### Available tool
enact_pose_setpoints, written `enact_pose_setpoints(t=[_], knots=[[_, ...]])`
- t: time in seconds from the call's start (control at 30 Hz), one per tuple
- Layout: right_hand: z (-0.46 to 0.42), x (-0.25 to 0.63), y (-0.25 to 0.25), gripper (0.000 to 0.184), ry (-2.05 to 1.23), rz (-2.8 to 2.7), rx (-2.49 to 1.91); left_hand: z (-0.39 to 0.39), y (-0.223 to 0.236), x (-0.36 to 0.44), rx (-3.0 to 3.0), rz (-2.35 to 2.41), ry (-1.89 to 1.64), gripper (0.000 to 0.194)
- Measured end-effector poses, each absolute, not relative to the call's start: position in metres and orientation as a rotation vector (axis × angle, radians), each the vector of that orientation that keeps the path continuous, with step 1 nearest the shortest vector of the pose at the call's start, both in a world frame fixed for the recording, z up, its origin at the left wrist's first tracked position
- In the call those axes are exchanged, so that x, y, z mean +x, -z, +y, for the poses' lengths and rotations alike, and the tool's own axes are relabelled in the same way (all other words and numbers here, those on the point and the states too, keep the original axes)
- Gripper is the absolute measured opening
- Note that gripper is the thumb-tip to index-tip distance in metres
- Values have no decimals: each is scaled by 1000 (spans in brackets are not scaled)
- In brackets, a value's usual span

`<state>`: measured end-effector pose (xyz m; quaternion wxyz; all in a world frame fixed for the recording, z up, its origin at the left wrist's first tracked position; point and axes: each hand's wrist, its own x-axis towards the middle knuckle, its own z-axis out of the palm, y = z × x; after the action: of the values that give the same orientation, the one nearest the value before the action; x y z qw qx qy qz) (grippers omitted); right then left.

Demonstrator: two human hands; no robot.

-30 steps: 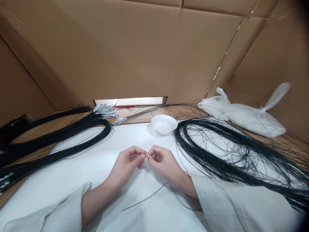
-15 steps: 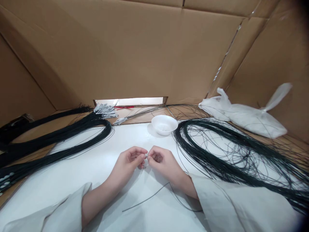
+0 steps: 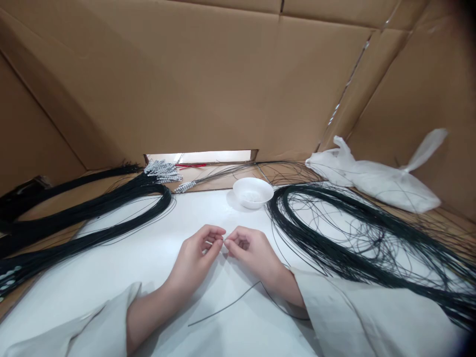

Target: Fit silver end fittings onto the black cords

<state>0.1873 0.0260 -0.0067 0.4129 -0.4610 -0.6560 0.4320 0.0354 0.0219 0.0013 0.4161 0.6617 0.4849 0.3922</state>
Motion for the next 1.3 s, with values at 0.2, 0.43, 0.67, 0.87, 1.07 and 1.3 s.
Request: enact_pose_setpoints(t=[0.2,0.43,0.67,0.87,1.07,1.3], knots=[[23,188,6,14,-1113,-1654,-1177,18,-4,35,1803,1328,-1003,18],[24,186,6,3,-1135,-1663,-1153,14,-7,37,1877,1405,-971,21],[26,186,5,10,-1198,-1669,-1158,15,-6,37,1864,1405,-977,21],[25,184,6,5,-1161,-1628,-1209,12,-8,38,1873,1418,-966,21],[27,188,6,7,-1102,-1627,-1246,17,-9,37,1911,1412,-1043,21],[30,190,6,8,-1258,-1565,-1170,23,-7,37,1804,1335,-1062,16]])
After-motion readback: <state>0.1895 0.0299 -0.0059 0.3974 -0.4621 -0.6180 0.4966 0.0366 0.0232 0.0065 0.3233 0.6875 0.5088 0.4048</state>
